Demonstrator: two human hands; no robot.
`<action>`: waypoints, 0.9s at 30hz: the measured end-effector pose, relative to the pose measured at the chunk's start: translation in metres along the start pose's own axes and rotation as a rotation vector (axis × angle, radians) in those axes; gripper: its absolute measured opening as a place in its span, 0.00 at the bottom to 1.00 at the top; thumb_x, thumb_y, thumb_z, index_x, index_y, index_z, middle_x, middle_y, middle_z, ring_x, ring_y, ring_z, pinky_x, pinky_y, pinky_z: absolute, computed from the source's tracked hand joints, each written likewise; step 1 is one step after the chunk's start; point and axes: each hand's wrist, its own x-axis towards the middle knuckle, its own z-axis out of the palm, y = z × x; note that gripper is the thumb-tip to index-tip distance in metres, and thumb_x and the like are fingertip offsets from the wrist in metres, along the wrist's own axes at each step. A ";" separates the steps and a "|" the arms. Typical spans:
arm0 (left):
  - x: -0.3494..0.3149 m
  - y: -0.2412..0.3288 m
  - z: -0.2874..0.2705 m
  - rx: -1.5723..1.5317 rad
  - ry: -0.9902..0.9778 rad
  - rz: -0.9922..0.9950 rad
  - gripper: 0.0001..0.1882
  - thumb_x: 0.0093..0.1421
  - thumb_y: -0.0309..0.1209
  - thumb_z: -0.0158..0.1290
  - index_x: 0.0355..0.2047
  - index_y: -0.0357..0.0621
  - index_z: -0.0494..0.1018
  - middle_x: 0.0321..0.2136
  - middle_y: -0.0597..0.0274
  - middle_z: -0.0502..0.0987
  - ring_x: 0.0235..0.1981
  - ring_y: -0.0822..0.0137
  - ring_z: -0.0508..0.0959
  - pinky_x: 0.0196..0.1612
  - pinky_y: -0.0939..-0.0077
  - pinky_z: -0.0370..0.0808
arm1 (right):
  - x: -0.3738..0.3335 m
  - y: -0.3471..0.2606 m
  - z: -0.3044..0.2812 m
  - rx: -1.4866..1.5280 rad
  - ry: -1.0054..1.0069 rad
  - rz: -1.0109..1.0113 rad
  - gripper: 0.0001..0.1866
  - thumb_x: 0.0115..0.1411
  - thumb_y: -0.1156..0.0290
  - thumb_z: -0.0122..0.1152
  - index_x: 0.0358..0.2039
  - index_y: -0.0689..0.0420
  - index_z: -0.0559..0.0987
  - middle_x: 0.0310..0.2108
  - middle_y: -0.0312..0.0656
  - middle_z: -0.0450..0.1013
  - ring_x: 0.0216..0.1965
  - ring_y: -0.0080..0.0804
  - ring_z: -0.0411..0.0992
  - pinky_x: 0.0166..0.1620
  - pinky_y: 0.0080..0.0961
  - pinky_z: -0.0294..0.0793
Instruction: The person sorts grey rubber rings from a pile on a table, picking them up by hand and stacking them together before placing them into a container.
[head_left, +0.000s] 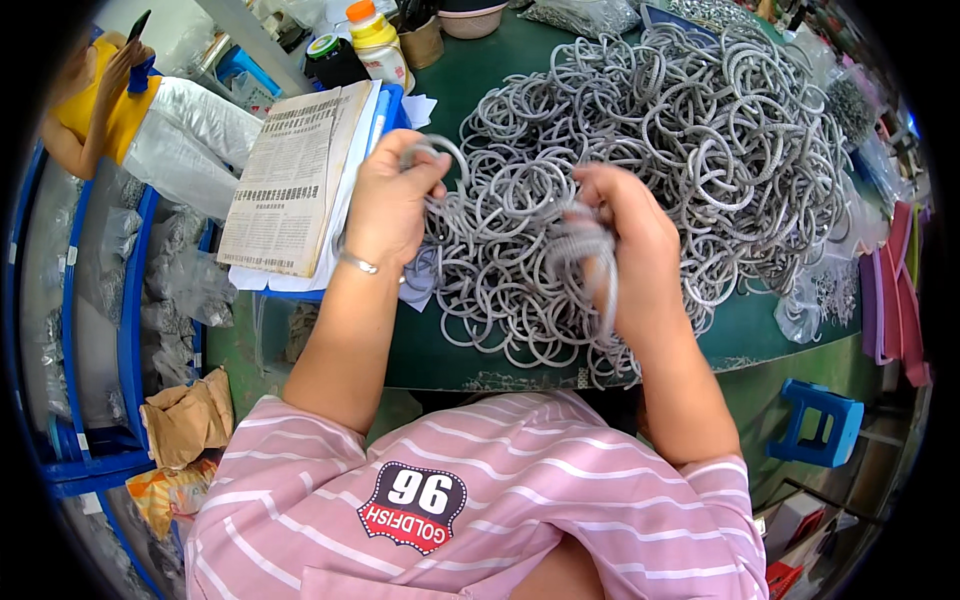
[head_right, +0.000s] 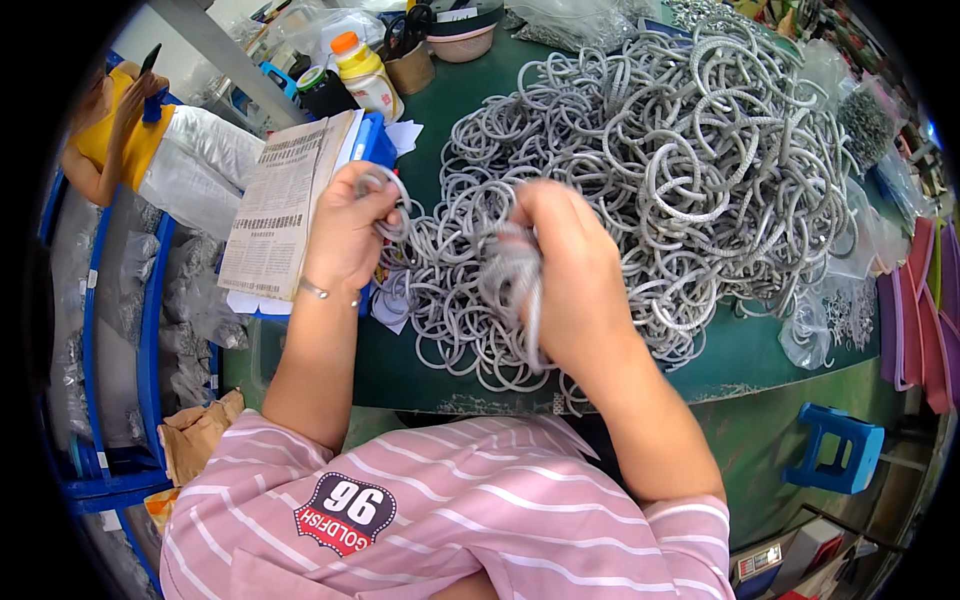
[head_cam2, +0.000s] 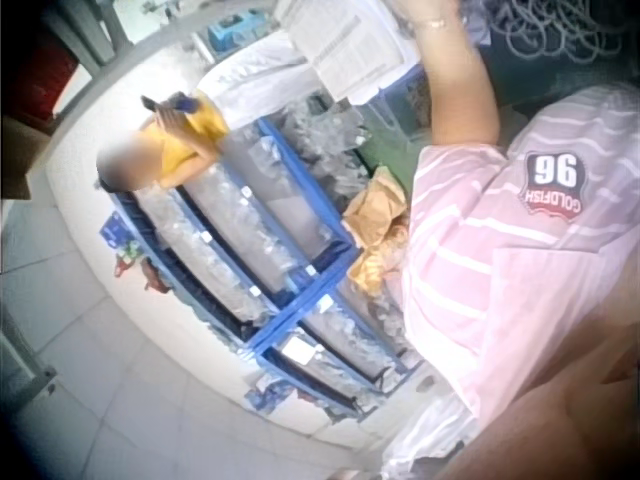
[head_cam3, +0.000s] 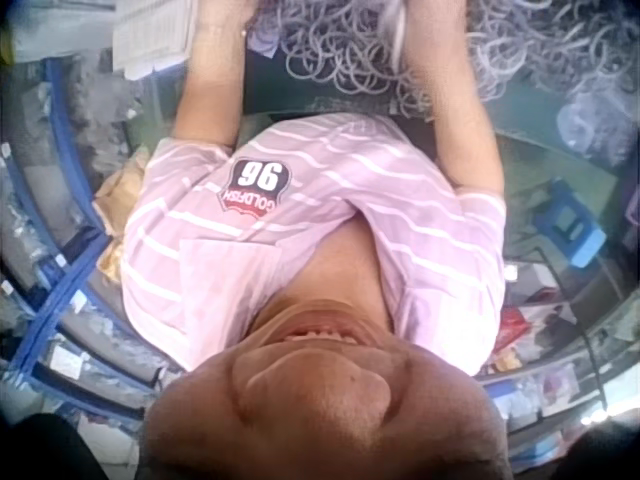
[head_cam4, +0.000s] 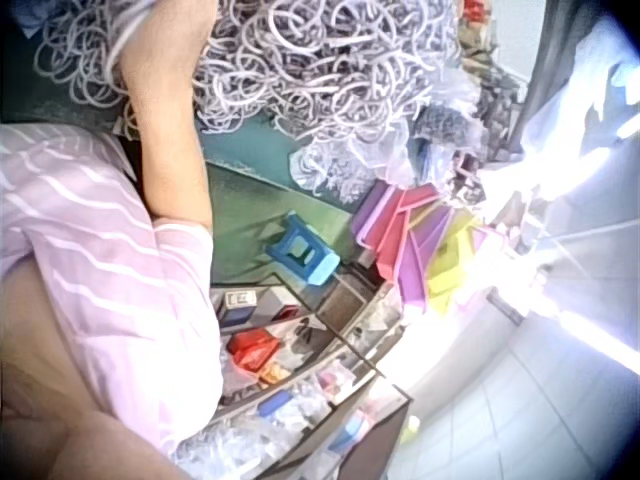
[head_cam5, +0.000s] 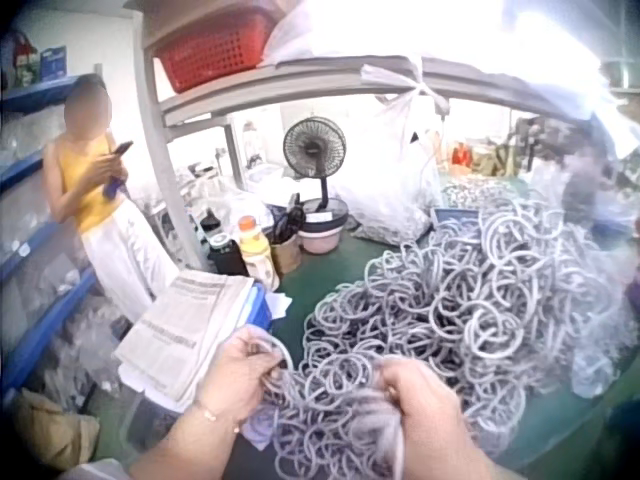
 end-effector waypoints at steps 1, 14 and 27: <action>0.001 0.000 0.003 0.245 0.017 -0.038 0.08 0.51 0.17 0.51 0.30 0.44 0.69 0.23 0.68 0.70 0.20 0.76 0.69 0.24 0.84 0.66 | 0.012 0.002 0.004 -0.065 -0.020 -0.030 0.11 0.44 0.86 0.55 0.31 0.64 0.69 0.27 0.43 0.68 0.25 0.35 0.66 0.31 0.23 0.67; -0.021 -0.008 0.011 0.238 -0.186 -0.228 0.10 0.55 0.26 0.54 0.37 0.35 0.73 0.25 0.65 0.75 0.18 0.81 0.67 0.20 0.87 0.64 | 0.011 -0.009 -0.011 0.293 -0.182 0.465 0.07 0.53 0.80 0.56 0.34 0.63 0.77 0.24 0.38 0.74 0.25 0.21 0.70 0.30 0.18 0.69; -0.031 -0.016 0.009 0.280 -0.018 -0.108 0.08 0.56 0.26 0.54 0.36 0.38 0.76 0.26 0.68 0.76 0.20 0.81 0.67 0.24 0.86 0.64 | -0.023 0.002 0.005 1.079 0.045 0.581 0.08 0.56 0.80 0.48 0.38 0.59 0.71 0.31 0.38 0.69 0.27 0.26 0.71 0.29 0.24 0.77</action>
